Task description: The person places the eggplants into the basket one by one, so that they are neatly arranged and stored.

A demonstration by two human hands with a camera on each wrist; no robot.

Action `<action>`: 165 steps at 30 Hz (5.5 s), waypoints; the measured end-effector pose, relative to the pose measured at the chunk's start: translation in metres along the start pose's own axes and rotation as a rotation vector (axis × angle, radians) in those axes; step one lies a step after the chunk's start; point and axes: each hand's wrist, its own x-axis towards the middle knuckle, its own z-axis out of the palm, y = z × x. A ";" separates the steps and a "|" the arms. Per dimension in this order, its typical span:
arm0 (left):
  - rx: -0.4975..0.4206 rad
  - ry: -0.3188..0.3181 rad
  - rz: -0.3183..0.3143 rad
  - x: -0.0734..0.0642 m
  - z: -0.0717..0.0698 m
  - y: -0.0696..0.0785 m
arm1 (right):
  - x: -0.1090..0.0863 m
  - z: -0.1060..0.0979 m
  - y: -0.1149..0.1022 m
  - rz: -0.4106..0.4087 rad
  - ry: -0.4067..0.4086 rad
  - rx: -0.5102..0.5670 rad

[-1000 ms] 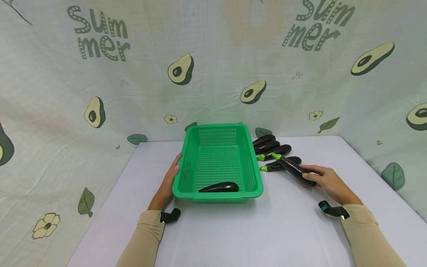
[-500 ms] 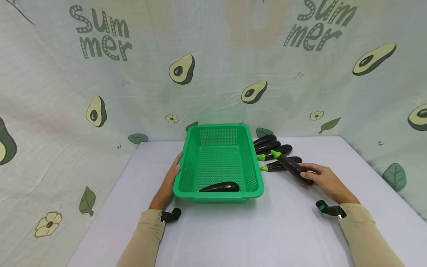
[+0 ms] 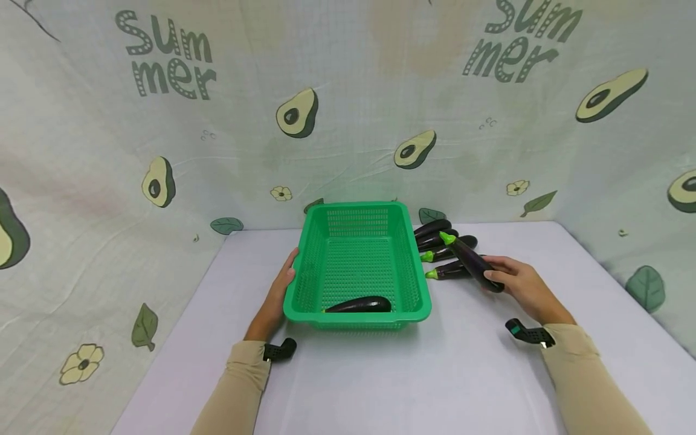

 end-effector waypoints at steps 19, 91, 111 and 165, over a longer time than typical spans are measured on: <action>-0.004 -0.003 -0.003 -0.001 0.001 0.003 | 0.025 0.027 -0.015 0.000 -0.032 0.091; 0.023 0.013 -0.014 -0.002 0.001 0.004 | 0.073 0.070 -0.091 -0.049 -0.260 0.048; -0.004 -0.012 0.003 -0.005 0.003 0.020 | 0.083 0.085 -0.107 -0.073 -0.354 0.009; -0.023 -0.018 -0.028 -0.001 -0.001 0.011 | 0.114 0.146 -0.118 -0.057 -0.534 -0.258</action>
